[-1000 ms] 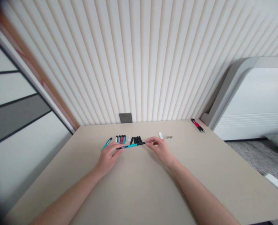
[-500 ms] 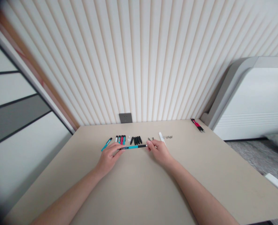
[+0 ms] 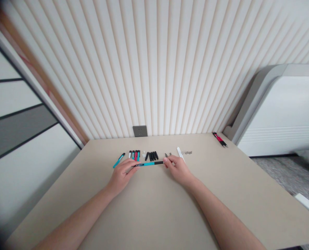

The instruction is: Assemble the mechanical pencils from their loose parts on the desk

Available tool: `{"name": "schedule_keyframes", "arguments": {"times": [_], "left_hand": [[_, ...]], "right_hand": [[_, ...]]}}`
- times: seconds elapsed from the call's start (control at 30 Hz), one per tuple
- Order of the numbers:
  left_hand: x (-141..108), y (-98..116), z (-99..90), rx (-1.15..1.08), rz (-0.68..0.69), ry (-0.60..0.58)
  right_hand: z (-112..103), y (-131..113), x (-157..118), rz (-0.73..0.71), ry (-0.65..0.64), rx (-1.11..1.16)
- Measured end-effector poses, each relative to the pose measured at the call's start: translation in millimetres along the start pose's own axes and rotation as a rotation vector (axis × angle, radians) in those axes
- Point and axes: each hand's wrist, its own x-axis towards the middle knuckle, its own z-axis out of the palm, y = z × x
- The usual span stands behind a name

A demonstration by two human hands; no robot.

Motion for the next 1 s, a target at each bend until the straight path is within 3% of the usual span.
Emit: {"name": "schedule_keyframes", "arguments": {"times": [0.3, 0.53, 1.0], "left_hand": [[-0.9, -5.6, 1.1, 0.006, -0.053, 0.023], [-0.7, -11.1, 1.1, 0.019, -0.046, 0.029], [-1.4, -7.3, 2.0, 0.022, -0.087, 0.045]], "right_hand": [[-0.6, 3.4, 1.5, -0.109, 0.052, -0.003], [-3.4, -0.6, -1.6, -0.153, -0.124, -0.050], [-4.3, 6.0, 1.0, -0.163, 0.007, -0.073]]}}
